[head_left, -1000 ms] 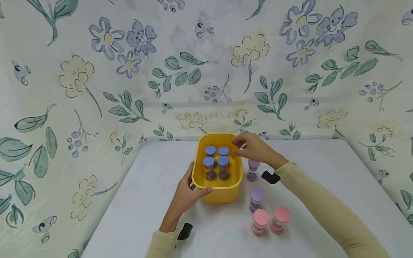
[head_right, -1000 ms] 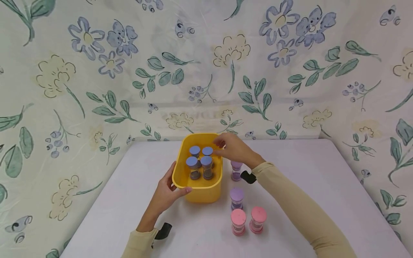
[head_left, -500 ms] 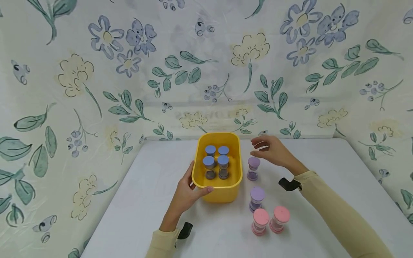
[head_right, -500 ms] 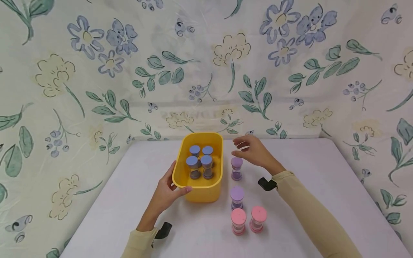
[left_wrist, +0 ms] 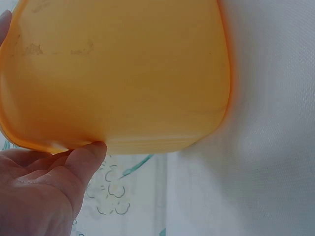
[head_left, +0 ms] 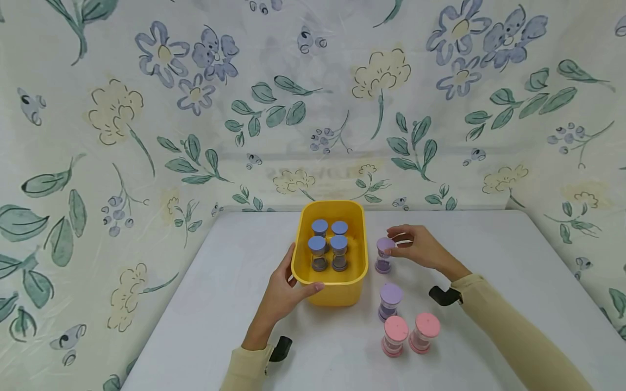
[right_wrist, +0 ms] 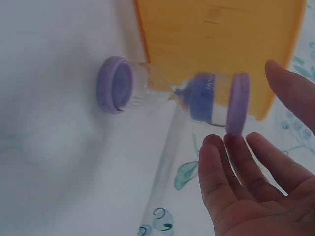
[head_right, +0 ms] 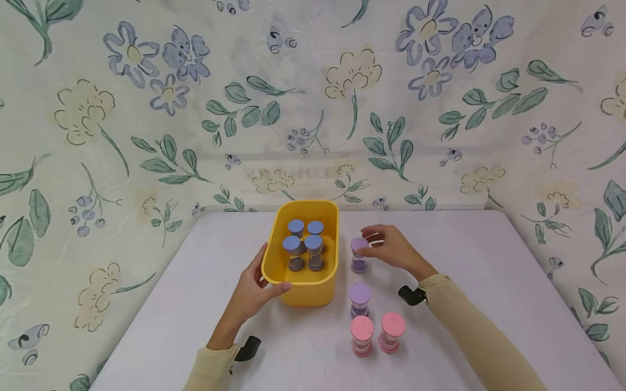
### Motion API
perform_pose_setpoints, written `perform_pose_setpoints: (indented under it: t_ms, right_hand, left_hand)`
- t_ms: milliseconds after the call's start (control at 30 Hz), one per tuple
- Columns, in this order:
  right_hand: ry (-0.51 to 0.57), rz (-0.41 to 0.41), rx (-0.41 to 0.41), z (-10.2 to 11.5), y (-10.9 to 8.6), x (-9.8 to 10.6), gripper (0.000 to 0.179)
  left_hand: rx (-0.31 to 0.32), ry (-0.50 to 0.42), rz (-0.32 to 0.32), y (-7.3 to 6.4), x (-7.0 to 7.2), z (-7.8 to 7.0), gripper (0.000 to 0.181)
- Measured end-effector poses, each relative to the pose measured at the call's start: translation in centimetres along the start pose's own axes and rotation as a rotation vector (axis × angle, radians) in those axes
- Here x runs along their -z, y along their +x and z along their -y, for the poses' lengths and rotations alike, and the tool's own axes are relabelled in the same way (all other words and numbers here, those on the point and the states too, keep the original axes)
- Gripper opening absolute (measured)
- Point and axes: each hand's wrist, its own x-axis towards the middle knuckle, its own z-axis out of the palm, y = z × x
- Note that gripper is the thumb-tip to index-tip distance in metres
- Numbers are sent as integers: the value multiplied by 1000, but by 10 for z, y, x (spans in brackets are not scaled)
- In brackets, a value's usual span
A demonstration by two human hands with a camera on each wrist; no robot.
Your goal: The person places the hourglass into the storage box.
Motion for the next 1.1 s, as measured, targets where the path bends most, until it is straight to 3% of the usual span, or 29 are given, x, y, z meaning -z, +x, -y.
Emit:
perform_pose_setpoints:
  t_ms: [233,733,1100]
  right_hand:
    - [9,13,-20,-7,-1,-6,61]
    - [24,-60,-91,-7,-2,-13,54]
    - [39,-138,-104,9,-11,11,55]
  left_hand:
    - [1,6,-2,0,0,0,113]
    - [-8,2,-2,1,0,1,110]
    - [-8,-4,0,0,0,-1,111]
